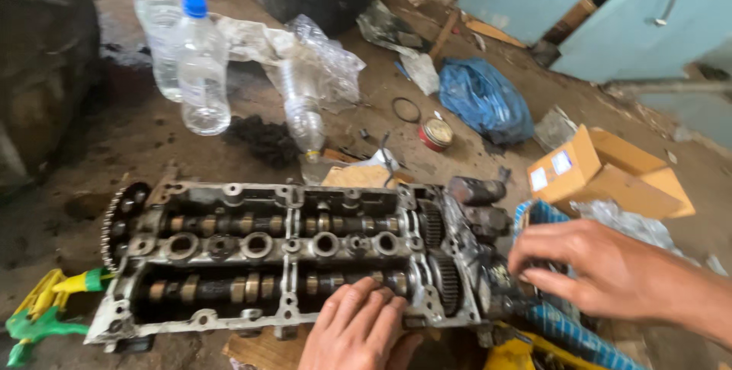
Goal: The person uses a small metal scraper to remove grime and residue from the surface of a disassembled engine cylinder head. They repeatedly scrape and wipe the metal surfaces, focusing on the camshaft area and surrounding grooves.
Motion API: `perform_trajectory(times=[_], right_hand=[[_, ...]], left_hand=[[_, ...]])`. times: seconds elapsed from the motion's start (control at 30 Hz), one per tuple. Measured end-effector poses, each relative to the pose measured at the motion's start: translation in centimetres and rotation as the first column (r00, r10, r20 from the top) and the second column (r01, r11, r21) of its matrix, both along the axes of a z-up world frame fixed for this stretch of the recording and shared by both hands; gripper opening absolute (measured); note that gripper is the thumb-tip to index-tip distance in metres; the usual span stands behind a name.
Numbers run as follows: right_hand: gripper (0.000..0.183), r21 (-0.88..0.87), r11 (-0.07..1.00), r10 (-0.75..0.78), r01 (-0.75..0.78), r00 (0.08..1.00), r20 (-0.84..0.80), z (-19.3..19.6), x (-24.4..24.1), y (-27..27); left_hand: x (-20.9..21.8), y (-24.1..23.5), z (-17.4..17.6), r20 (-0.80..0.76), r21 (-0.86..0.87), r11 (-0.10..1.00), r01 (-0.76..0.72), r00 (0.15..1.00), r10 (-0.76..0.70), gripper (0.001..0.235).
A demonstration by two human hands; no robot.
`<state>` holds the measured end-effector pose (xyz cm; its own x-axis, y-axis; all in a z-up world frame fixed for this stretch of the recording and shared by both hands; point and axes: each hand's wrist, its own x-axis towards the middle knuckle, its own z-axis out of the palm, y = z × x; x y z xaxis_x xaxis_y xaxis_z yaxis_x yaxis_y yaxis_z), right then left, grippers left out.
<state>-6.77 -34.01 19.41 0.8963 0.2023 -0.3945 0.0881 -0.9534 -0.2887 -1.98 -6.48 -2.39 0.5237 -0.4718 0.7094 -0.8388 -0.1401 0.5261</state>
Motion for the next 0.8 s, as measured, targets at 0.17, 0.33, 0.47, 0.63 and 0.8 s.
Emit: perform_trajectory(times=[0.17, 0.33, 0.47, 0.63, 0.8], right_hand=[[0.019, -0.123, 0.975, -0.181, 0.183, 0.983, 0.023, -1.3, -1.5, 0.4], [0.016, -0.068, 0.996, -0.05, 0.055, 0.996, 0.071, -1.4, -2.6, -0.2], [0.017, -0.084, 0.996, -0.001, 0.005, 0.999, 0.044, -1.2, -2.3, -1.6], [0.016, -0.083, 0.994, 0.068, -0.067, 0.998, 0.012, -0.5, -1.4, -2.5], [0.015, -0.094, 0.993, 0.069, -0.071, 0.997, -0.027, -0.2, -2.4, -1.9]], left_hand=[[-0.5, -0.3, 0.4, -0.08, 0.052, 0.999, -0.004, 0.997, 0.008, 0.039], [-0.8, -0.4, 0.5, -0.079, 0.044, 0.999, -0.031, 0.996, 0.035, 0.037], [-0.2, -1.0, 0.1, -0.025, 0.067, 0.996, -0.052, 0.998, 0.054, 0.037], [-0.6, -1.2, -0.2, -0.094, 0.158, 0.987, -0.036, 0.994, 0.051, 0.035], [-0.6, -1.5, 0.0, -0.076, 0.18, 0.981, -0.069, 0.994, 0.084, 0.036]])
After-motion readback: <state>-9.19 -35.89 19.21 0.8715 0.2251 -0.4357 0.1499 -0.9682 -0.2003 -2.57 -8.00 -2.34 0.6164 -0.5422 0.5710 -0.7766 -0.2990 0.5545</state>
